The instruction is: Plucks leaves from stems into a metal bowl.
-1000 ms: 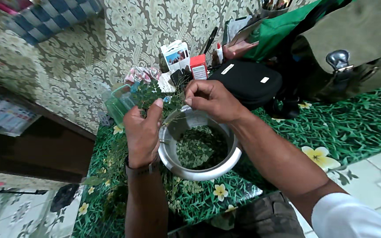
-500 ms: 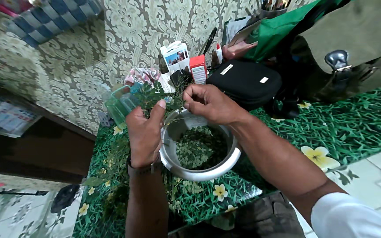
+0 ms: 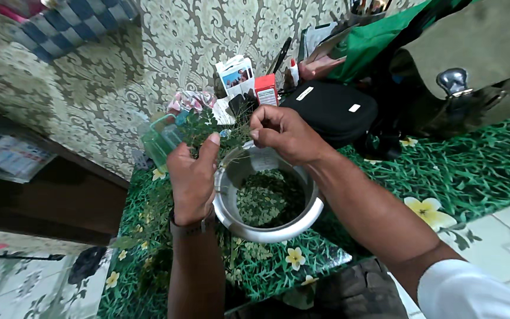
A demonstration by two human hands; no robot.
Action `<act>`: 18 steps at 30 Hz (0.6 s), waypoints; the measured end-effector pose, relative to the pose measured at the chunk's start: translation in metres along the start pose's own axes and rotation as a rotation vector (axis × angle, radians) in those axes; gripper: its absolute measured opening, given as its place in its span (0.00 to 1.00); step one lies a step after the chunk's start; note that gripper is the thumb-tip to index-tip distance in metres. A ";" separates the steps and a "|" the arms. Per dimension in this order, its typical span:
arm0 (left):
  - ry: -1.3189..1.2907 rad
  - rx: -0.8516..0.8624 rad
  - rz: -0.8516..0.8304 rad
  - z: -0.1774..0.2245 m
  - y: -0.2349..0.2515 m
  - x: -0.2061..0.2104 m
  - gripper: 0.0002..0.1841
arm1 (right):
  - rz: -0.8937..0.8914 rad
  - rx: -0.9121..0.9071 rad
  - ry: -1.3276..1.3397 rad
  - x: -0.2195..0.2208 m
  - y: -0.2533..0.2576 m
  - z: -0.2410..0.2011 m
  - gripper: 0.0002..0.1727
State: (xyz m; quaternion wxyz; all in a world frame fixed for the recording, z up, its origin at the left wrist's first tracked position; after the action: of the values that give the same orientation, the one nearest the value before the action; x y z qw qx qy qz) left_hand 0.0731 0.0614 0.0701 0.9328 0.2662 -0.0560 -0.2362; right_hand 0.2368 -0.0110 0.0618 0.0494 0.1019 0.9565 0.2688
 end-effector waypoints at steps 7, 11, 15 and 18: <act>-0.111 -0.020 -0.008 0.000 -0.001 0.004 0.04 | 0.038 -0.087 -0.031 -0.003 0.000 -0.010 0.02; -0.091 -0.031 -0.034 -0.001 -0.002 0.008 0.02 | 0.006 -0.080 -0.005 0.002 0.000 -0.011 0.09; -0.004 -0.038 -0.071 -0.005 -0.002 0.016 0.02 | 0.044 -0.129 0.008 -0.001 -0.001 -0.014 0.06; 0.027 -0.080 -0.142 -0.008 -0.006 0.022 0.01 | 0.081 -0.148 -0.006 -0.007 0.000 -0.014 0.07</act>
State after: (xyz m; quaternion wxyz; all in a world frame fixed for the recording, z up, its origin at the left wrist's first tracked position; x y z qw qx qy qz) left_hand 0.0916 0.0503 0.0601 0.9243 0.2351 -0.0149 -0.3003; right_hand 0.2413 -0.0197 0.0740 0.0488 0.1372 0.9290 0.3401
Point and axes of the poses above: each hand's wrist, its own y-axis towards the middle knuckle, its own x-axis out of the palm, z = x × y, the point moved 9 cm from there along y, towards the middle knuckle, and after that the axes turned 4 degrees about x, right-handed, at the moved point
